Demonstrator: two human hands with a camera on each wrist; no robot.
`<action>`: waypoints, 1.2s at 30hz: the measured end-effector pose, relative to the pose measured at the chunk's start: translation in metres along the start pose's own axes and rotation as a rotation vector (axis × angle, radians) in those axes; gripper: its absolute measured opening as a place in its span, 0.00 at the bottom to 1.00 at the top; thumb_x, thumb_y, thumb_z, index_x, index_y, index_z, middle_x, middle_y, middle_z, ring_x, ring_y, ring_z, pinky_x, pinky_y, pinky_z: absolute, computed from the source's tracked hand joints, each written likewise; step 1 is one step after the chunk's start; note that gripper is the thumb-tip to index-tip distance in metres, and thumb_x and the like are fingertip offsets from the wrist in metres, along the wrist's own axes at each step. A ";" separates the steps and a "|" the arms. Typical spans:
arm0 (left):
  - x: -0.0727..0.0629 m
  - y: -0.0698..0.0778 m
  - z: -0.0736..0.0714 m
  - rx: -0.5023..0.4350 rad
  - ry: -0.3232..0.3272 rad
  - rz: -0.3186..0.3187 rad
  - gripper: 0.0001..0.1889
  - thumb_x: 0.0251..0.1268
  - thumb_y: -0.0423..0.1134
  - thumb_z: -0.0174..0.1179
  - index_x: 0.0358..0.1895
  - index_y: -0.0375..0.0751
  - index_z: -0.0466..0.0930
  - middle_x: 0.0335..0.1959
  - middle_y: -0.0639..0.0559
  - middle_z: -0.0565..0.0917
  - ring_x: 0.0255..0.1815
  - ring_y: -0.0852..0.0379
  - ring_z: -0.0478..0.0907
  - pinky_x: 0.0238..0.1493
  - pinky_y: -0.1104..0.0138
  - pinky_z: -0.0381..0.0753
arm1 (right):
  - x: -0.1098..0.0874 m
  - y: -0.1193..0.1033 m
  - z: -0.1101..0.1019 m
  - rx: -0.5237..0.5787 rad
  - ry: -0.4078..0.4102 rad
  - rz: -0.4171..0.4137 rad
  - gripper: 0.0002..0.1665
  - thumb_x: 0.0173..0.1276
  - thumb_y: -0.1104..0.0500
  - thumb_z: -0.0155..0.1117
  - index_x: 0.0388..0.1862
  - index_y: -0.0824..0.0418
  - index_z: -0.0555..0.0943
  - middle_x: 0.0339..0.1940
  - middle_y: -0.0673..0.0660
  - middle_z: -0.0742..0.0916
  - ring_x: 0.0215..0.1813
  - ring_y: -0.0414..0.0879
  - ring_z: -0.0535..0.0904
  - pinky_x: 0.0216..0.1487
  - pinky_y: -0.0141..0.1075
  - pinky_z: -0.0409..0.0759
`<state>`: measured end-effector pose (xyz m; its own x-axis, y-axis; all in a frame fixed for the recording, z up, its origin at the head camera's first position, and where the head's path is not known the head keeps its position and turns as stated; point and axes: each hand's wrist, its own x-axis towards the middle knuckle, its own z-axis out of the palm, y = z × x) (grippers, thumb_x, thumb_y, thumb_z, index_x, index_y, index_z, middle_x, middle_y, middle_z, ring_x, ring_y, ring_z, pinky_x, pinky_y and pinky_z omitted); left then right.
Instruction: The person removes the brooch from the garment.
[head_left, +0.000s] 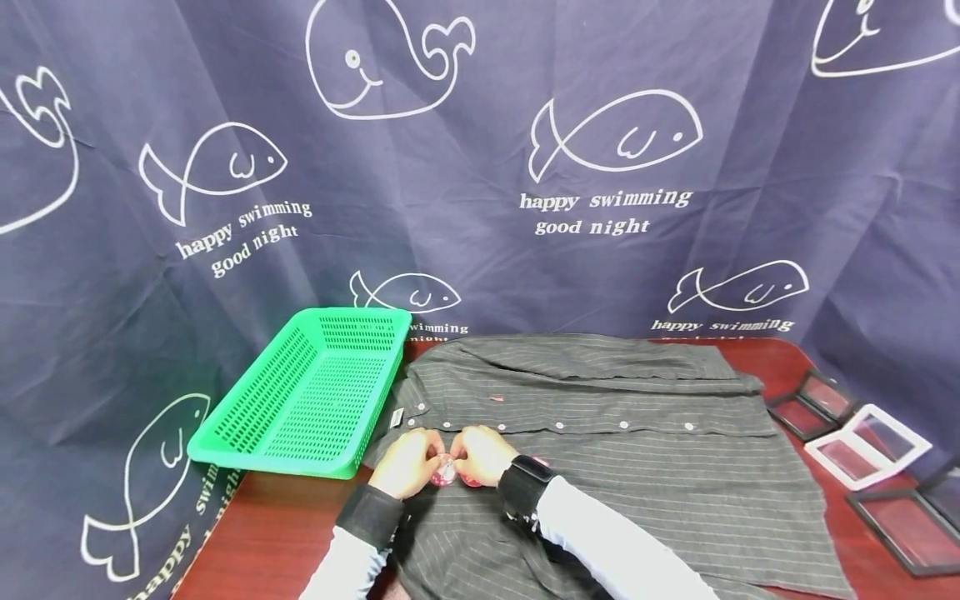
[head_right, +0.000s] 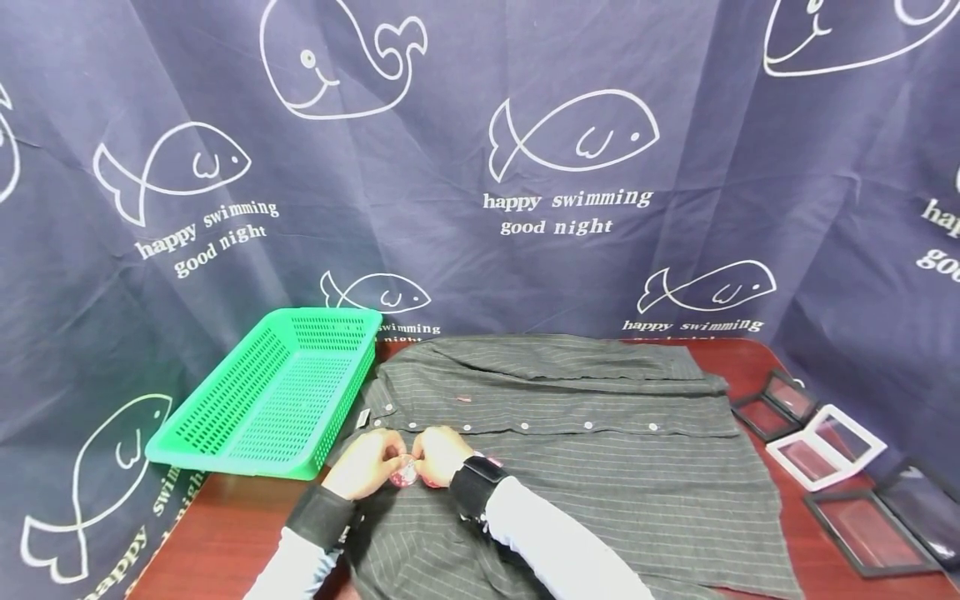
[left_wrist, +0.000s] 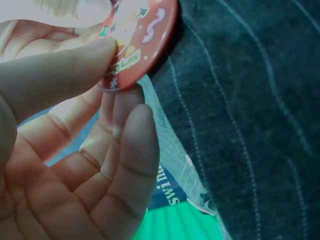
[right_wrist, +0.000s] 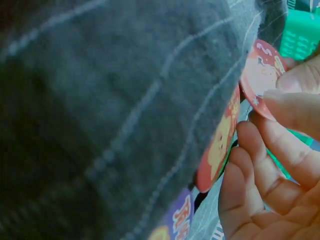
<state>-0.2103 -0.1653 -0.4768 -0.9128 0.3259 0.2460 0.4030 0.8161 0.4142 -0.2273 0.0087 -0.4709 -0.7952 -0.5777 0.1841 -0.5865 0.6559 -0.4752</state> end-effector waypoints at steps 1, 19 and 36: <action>0.000 0.000 0.000 0.004 0.002 0.006 0.10 0.51 0.34 0.69 0.23 0.48 0.75 0.22 0.58 0.75 0.23 0.63 0.71 0.25 0.71 0.68 | 0.000 0.000 0.000 -0.001 -0.002 0.001 0.02 0.50 0.64 0.69 0.23 0.57 0.86 0.20 0.48 0.84 0.29 0.40 0.74 0.33 0.31 0.73; -0.003 0.005 -0.003 0.006 0.027 0.030 0.10 0.50 0.33 0.69 0.23 0.48 0.76 0.23 0.58 0.75 0.24 0.61 0.73 0.26 0.70 0.70 | -0.003 0.000 0.002 0.111 0.005 -0.007 0.05 0.53 0.67 0.65 0.23 0.59 0.80 0.12 0.47 0.80 0.19 0.31 0.66 0.24 0.24 0.64; -0.003 0.005 -0.015 0.059 0.103 0.103 0.03 0.53 0.34 0.68 0.27 0.44 0.83 0.27 0.54 0.84 0.33 0.53 0.82 0.37 0.62 0.79 | -0.005 -0.002 0.001 -0.042 0.111 -0.153 0.05 0.53 0.63 0.69 0.24 0.56 0.80 0.20 0.47 0.83 0.29 0.39 0.76 0.35 0.30 0.73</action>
<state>-0.2046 -0.1692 -0.4617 -0.8539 0.3615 0.3744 0.4873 0.8081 0.3309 -0.2225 0.0096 -0.4719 -0.7067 -0.6166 0.3469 -0.7062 0.5856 -0.3979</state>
